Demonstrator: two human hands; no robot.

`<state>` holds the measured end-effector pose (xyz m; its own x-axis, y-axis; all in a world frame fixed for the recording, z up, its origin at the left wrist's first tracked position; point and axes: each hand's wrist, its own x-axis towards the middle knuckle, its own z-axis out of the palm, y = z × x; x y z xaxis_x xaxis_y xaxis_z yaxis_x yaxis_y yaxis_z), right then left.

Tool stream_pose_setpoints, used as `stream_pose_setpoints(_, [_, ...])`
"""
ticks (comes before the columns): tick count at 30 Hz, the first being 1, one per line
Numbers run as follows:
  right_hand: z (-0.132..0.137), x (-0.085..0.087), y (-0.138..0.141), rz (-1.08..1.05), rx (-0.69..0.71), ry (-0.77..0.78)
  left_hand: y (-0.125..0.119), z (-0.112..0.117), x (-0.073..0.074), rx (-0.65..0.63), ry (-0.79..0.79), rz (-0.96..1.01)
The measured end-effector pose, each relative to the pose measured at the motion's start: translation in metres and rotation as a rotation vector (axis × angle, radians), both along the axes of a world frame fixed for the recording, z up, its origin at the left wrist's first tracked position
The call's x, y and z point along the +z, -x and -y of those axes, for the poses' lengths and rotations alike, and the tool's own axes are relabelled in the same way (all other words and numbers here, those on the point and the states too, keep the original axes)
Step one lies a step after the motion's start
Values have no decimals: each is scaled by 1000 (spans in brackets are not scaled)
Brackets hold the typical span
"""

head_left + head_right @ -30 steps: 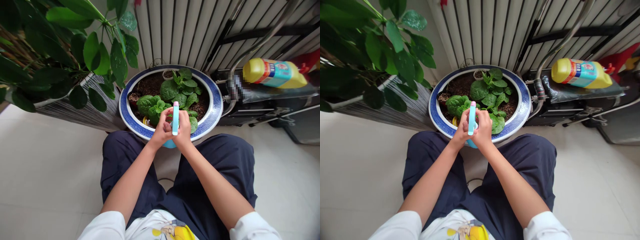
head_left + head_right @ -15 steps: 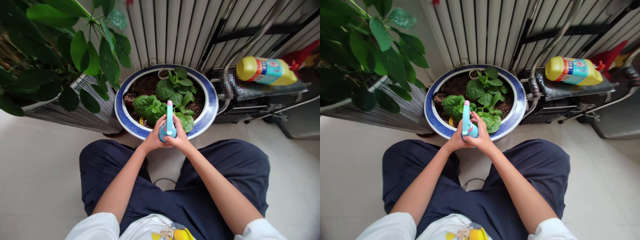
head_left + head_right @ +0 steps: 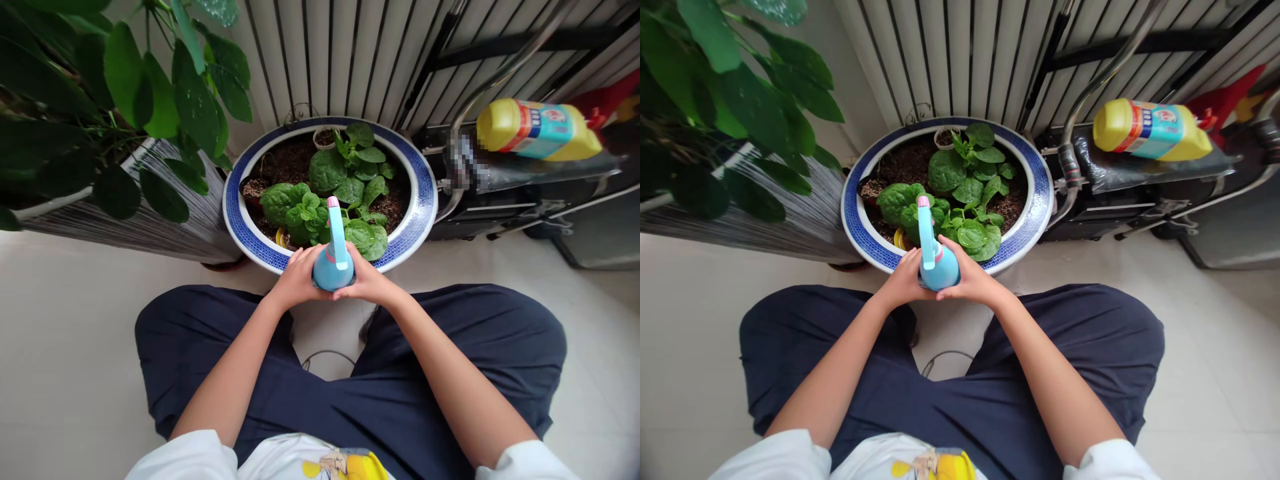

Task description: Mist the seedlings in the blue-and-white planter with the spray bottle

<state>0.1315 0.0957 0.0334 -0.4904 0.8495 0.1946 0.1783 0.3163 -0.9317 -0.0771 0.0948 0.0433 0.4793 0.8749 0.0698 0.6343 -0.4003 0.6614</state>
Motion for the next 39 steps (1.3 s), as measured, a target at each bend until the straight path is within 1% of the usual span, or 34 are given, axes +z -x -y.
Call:
stream_pose_setpoints(6, [1, 12, -2, 94, -51, -5, -3, 1, 1, 44, -11, 23])
stream_pose_setpoints(11, [4, 15, 3, 118, -121, 28, -5, 3, -2, 75, -50, 34])
stream_pose_setpoints(14, [4, 16, 5, 133, -157, 36, -6, 1, -3, 73, -52, 61])
stream_pose_setpoints(19, [3, 18, 3, 142, -125, 43, -3, -3, 1, 15, 37, 150])
stream_pose_setpoints(21, [3, 18, 2, 111, -77, 55, -1, -3, 3, -9, 74, 144])
stream_pose_setpoints(23, [3, 16, 1, 58, -26, 76, 1, -3, 6, -11, 88, 93])
stream_pose_setpoints(25, [1, 14, 3, -28, -9, 99, 0, -2, 9, -4, 85, 43])
stream_pose_setpoints(27, [-3, 17, 7, -136, -54, 108, -2, -1, 12, 31, 72, 31])
stream_pose_setpoints(29, [-10, 26, 11, -220, -123, 112, -4, -1, 18, 88, 90, 67])
stream_pose_setpoints(31, [-18, 41, 14, -230, -157, 132, -5, -3, 24, 142, 129, 160])
stream_pose_setpoints(34, [-30, 71, 18, -265, -122, 135, -8, -10, 37, 152, 183, 409])
stream_pose_setpoints(35, [-33, 81, 20, -291, -149, 113, -10, -13, 41, 143, 196, 523])
stream_pose_setpoints(37, [-37, 100, 24, -367, -219, 55, -16, -19, 49, 153, 236, 811])
stream_pose_setpoints(39, [-40, 116, 29, -443, -285, 3, -25, -23, 56, 212, 351, 1129])
